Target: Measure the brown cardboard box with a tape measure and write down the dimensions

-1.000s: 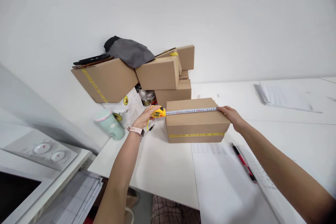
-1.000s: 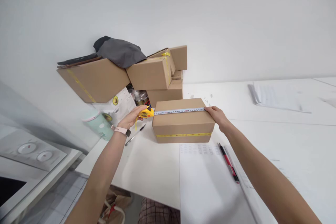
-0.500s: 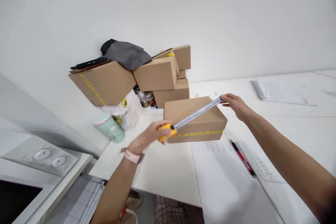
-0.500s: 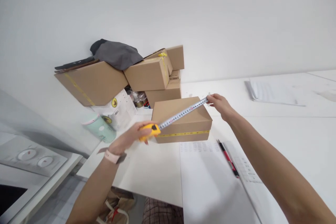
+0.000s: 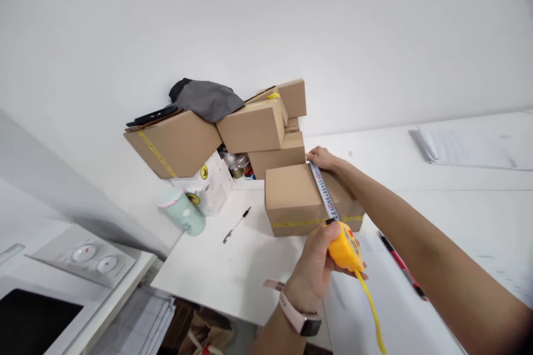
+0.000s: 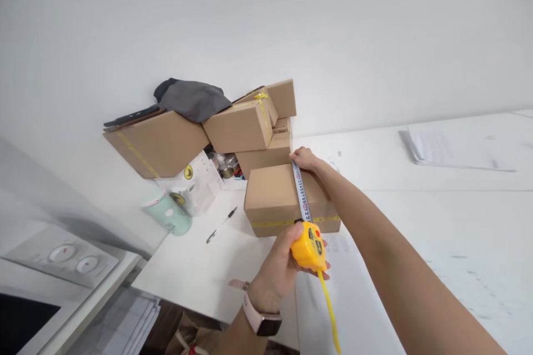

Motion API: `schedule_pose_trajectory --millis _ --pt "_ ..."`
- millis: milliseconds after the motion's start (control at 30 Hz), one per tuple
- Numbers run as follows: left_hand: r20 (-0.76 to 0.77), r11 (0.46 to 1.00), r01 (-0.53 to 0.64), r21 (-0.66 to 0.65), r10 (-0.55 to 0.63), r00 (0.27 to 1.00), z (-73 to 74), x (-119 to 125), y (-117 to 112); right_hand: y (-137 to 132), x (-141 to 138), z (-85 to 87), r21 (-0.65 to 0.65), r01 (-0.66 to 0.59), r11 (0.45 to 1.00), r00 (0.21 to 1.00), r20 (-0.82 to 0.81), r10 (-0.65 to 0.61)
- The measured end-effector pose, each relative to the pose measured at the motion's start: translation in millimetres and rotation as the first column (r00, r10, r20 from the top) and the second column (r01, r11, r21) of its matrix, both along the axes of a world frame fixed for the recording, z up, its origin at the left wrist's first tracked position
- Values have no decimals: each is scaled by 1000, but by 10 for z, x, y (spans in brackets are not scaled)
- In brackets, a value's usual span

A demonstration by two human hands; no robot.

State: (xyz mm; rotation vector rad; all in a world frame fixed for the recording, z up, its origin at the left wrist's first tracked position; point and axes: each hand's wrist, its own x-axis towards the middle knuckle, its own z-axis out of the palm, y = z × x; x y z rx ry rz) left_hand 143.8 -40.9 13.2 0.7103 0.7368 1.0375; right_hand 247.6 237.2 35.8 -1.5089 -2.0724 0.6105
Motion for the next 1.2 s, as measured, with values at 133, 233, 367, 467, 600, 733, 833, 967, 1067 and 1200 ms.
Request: schedule_pose_trajectory --millis 133,233,367,467,600,733,833,967,1067,1200 --pt "-27 998 -19 -63 17 1000 -54 -31 2 67 25 -173 -8 5 1000 1000 -6 -5" --pt "-27 998 -26 -60 25 999 -83 13 -67 58 76 -211 -32 -7 999 1000 -22 7" --pt "-37 998 -27 -59 25 999 -73 110 -119 31 100 -187 -62 -13 998 999 -31 11" --pt "-51 999 -13 -52 10 999 -60 161 -111 -13 77 -143 -73 -8 997 1000 -26 7" --pt "-69 999 -19 -48 16 997 -40 174 -95 -129 66 -75 -77 -13 997 999 -32 10" --pt "-87 998 -28 -57 23 996 -16 134 -111 -222 93 -40 -84 -16 996 999 -43 12" --pt "-100 999 -31 -43 27 995 -3 94 -124 -226 88 -37 -90 -12 996 999 -37 8" --pt "-124 999 -34 -33 30 992 17 64 -111 -216 33 -10 -64 -13 998 999 -32 11" --pt "-152 999 -31 -23 27 988 26 -12 -148 -249 55 68 -35 -56 998 996 -78 53" --pt "-237 981 -131 145 163 958 -40 -365 -326 -360 360 171 95 24 995 960 -282 4"
